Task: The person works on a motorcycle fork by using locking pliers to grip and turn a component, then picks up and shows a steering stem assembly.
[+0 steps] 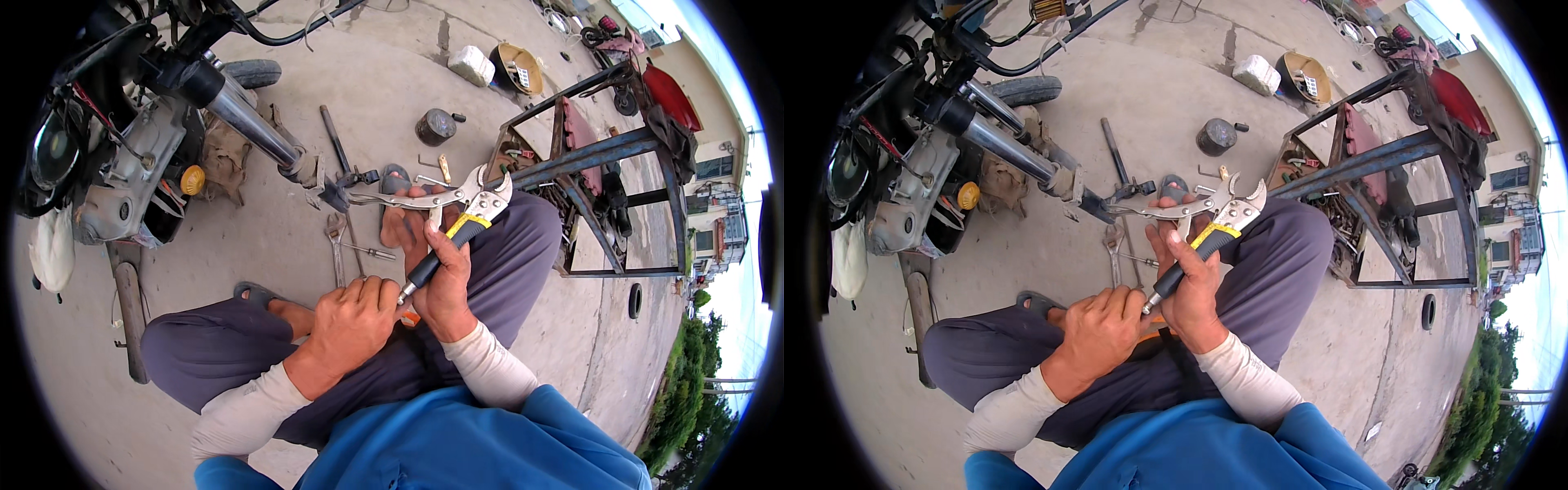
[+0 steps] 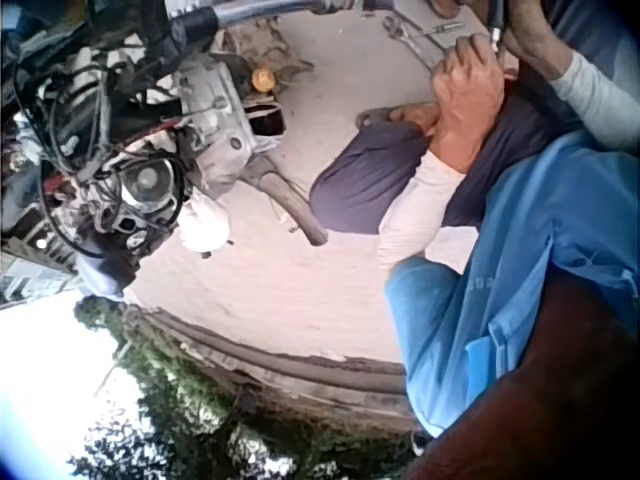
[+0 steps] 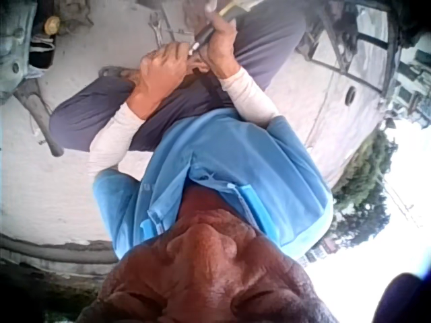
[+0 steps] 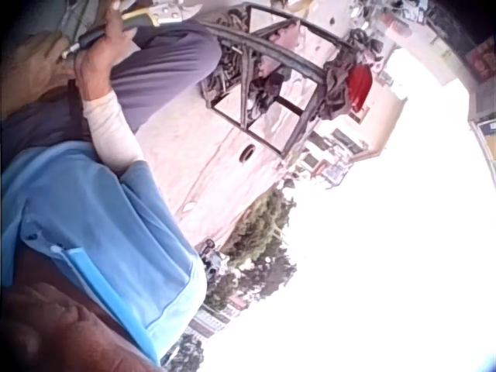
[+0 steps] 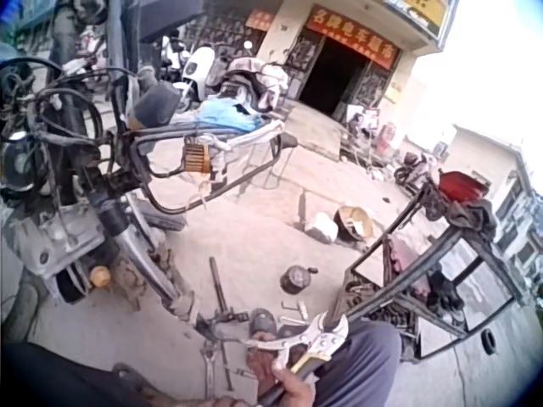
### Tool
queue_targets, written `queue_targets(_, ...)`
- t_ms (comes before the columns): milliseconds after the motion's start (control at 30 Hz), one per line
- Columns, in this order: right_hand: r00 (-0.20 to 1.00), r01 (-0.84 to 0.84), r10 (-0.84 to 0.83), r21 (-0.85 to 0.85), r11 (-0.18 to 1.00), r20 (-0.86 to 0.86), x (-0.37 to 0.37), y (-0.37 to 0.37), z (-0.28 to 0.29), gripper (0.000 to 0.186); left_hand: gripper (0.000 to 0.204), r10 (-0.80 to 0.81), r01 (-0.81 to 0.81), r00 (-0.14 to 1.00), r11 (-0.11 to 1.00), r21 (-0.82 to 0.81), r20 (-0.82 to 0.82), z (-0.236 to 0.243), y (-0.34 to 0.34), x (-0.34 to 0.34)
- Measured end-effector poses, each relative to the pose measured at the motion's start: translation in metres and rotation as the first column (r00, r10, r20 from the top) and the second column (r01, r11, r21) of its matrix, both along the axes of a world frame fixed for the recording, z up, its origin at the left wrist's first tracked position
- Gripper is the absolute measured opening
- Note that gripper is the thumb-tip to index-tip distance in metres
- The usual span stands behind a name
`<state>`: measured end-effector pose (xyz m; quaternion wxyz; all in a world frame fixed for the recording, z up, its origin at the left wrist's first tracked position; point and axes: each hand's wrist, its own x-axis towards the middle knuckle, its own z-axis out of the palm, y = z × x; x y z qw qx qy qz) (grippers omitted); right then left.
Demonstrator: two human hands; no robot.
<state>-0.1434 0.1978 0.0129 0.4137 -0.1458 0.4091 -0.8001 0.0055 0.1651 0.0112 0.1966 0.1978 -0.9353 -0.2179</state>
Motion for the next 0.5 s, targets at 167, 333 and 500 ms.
queue_targets(167, 0.990, -0.138, 0.137, -0.050, 0.989, -0.019, 0.000, 0.004, 0.001, 0.062, 0.034, -0.251, 0.212, 0.964, 0.526, 0.824, -0.088, 0.000, -0.016, 0.002)
queue_targets(333, 0.968, -0.232, 0.241, -0.119, 0.965, 0.069, -0.001, 0.002, 0.009, 0.066, 0.040, -0.149, 0.179, 0.913, -0.691, 0.700, -0.380, -0.025, -0.011, 0.002)
queue_targets(500, 0.941, -0.263, 0.295, -0.188, 0.946, 0.164, -0.004, 0.003, 0.007, 0.060, 0.042, -0.175, 0.185, 0.901, -0.673, 0.716, -0.397, -0.018, -0.008, 0.000)
